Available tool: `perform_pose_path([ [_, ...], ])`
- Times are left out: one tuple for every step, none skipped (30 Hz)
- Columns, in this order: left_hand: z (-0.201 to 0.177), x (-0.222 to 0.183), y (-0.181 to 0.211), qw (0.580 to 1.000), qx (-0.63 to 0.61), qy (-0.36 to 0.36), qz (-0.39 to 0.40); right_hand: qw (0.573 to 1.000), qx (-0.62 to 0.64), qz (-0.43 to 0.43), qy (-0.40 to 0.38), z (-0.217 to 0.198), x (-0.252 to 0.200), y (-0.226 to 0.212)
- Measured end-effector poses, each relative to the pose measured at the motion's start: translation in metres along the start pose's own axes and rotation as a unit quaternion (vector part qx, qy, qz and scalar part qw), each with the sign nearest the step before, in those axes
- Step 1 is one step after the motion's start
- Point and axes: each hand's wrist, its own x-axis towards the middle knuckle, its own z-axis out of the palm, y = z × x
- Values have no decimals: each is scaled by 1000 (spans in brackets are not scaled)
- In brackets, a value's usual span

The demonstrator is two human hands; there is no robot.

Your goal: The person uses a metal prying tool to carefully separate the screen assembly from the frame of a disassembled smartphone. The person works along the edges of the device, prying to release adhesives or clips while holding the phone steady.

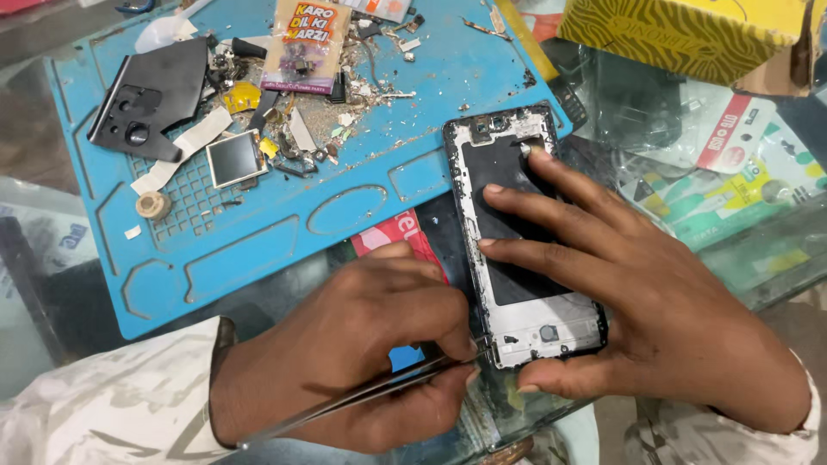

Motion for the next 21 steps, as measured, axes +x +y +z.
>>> perform_pose_path([
  [0,1,0,1000,4,1,5,1000,1,2,0,0,0,0],
  [1,2,1,1000,7,2,10,1000,2,4,-1,-1,1,-1],
  [0,2,1,1000,11,4,16,1000,3,6,-2,-1,1,-1],
  [0,2,2,1000,5,4,12,1000,5,6,-3,-2,1,-1],
  [0,2,2,1000,-2,3,9,1000,7,7,-4,-2,1,-1],
  [-1,2,3,1000,-8,3,6,1000,8,7,-4,-3,2,-1],
  [-2,2,2,1000,-2,2,8,1000,6,9,-4,-2,2,-1],
  [-2,1,2,1000,3,1,10,1000,4,12,-4,-1,2,-1],
  [-2,1,2,1000,7,0,11,1000,2,15,-4,-1,2,-2],
  [-2,1,2,1000,10,-4,13,1000,1,15,-5,-1,2,-2],
  [-1,1,2,1000,12,-7,14,1000,0,15,-7,-1,1,-2],
  [-1,1,2,1000,15,-10,15,1000,0,13,-8,-1,2,-2],
  [-1,1,3,1000,21,-6,17,1000,2,12,-8,-2,2,-2],
  [0,2,4,999,26,-2,18,1000,4,12,-8,-3,2,-2],
  [0,2,5,999,32,1,20,1000,6,11,-8,-3,2,-2],
  [-1,3,6,999,30,-4,16,1000,8,12,-9,-4,2,-2],
  [-1,3,7,999,28,-8,13,1000,10,13,-10,-5,2,-2],
  [-1,2,8,1000,25,-13,8,1000,13,15,-11,-5,1,-2],
  [1,1,10,1000,30,-8,-5,1000,14,17,-8,-4,1,-3],
  [3,1,11,999,37,0,-16,1000,13,16,-7,-4,1,-3],
  [5,0,13,999,44,7,-27,1000,12,15,-5,-5,2,-3],
])
